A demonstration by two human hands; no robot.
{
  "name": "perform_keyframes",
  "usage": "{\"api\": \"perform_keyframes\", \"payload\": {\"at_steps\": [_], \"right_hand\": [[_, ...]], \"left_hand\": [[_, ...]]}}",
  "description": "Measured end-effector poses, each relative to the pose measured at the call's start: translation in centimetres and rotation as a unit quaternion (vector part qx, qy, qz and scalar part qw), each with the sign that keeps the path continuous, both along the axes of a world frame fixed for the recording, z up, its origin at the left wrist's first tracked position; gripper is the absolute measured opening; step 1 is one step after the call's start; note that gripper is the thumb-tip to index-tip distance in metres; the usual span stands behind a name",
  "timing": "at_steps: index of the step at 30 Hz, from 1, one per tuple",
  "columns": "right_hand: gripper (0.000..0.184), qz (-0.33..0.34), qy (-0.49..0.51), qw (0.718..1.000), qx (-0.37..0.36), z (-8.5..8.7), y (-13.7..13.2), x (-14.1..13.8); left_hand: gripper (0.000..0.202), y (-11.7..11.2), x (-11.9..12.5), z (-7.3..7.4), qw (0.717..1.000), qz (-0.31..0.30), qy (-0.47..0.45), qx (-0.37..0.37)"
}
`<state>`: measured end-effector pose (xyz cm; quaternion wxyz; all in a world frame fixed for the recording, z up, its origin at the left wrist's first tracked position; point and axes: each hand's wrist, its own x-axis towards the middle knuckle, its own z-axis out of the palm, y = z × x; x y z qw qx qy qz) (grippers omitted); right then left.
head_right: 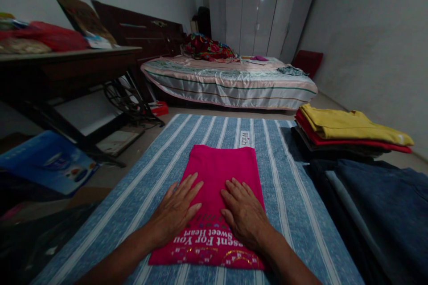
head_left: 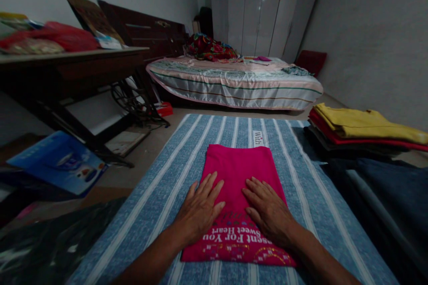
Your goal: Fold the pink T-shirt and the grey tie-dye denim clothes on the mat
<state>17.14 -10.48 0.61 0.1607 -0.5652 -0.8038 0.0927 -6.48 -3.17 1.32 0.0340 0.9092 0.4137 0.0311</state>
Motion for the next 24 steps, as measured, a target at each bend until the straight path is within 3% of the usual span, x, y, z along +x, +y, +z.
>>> {"api": "perform_keyframes", "payload": {"at_steps": [4, 8, 10, 14, 19, 24], "right_hand": [[0.045, 0.000, 0.001, 1.000, -0.011, 0.3, 0.0, -0.2], [0.046, 0.000, 0.006, 1.000, -0.017, 0.6, 0.1, -0.3], [0.046, 0.000, 0.013, 1.000, -0.018, 0.6, 0.2, -0.3], [0.046, 0.002, 0.027, 1.000, -0.016, 0.3, 0.2, -0.1], [0.047, 0.003, 0.033, 0.999, -0.009, 0.2, 0.5, 0.0], [0.048, -0.005, 0.065, 0.998, 0.012, 1.2, 0.1, 0.2]], "left_hand": [[0.052, 0.2, 0.1, 0.7, 1.000, -0.005, 0.021, -0.007], [0.050, 0.2, 1.0, 1.0, 0.996, -0.085, -0.024, 0.034], [0.053, 0.2, 1.4, 0.9, 0.992, -0.117, -0.037, 0.019], [0.060, 0.1, 1.7, 0.5, 0.993, -0.104, -0.024, -0.047], [0.059, 0.5, 1.7, 0.2, 0.993, -0.098, -0.033, -0.054], [0.053, -0.5, 0.9, 1.6, 0.992, -0.098, -0.059, -0.053]]}}
